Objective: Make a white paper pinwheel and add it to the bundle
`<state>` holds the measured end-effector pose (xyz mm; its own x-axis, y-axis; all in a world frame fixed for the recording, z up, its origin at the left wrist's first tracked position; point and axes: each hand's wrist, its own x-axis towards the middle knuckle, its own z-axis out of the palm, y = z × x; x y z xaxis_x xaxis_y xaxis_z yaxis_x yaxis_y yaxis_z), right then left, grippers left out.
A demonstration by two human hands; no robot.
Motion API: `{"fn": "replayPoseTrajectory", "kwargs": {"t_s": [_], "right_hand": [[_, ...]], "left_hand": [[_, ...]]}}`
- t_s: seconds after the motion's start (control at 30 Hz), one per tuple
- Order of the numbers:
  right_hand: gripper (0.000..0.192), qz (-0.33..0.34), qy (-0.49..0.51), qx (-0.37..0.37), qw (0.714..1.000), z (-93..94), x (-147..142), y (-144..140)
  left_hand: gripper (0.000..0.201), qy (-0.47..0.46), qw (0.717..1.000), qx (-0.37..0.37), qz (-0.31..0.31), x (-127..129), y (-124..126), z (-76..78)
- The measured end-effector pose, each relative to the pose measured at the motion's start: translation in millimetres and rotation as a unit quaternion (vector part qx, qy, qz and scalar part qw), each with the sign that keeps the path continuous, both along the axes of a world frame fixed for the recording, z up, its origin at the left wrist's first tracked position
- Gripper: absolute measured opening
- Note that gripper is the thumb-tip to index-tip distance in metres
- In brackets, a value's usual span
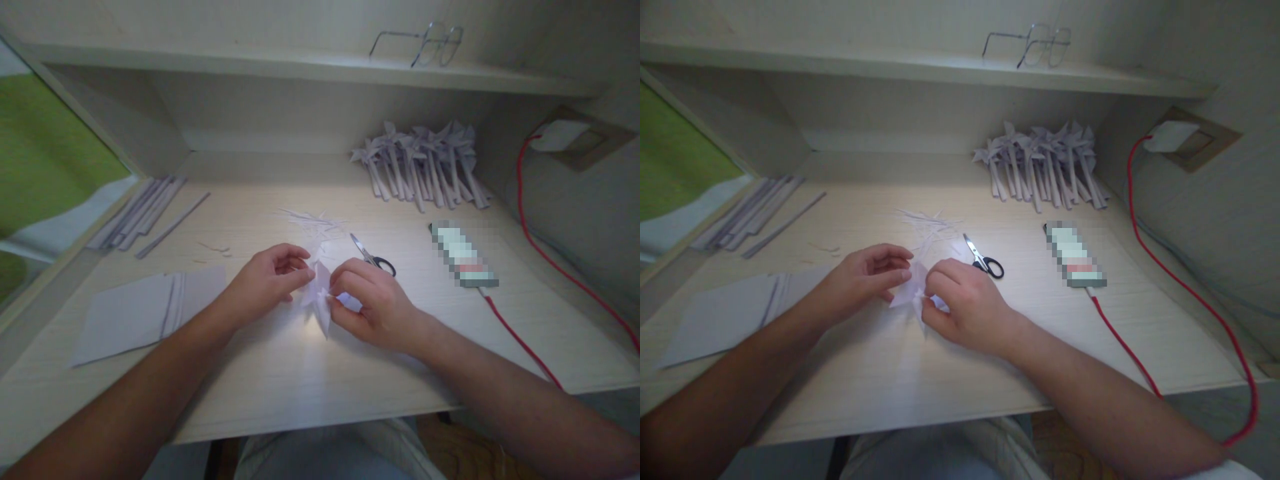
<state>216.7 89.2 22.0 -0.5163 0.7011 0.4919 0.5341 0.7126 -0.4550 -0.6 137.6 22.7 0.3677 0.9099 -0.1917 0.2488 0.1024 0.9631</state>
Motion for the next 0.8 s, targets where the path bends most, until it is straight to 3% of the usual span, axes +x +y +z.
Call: {"fn": "replayPoseTrajectory", "kwargs": {"t_s": [0.1,0.2,0.3,0.5,0.8], "right_hand": [[0.008,0.01,-0.028,0.019,0.999,1.6,-1,0],[0.008,0.005,-0.024,0.019,1.0,2.3,-1,0],[0.008,-0.013,0.0,0.013,1.0,0.3,0,0],[0.007,-0.041,0.02,-0.002,0.999,-5.4,1,0],[0.011,-0.027,0.07,0.027,0.997,-5.2,1,0]], "left_hand": [[0.02,0.043,0.998,0.033,-0.019,-1,2,0.7],[0.009,0.082,0.991,0.104,-0.012,-2,1,4.1],[0.009,0.094,0.986,0.135,0.009,-1,0,6.8],[0.015,0.078,0.988,0.127,0.034,3,-2,9.7],[0.009,0.038,0.989,0.14,-0.007,5,-8,12.5]]}}
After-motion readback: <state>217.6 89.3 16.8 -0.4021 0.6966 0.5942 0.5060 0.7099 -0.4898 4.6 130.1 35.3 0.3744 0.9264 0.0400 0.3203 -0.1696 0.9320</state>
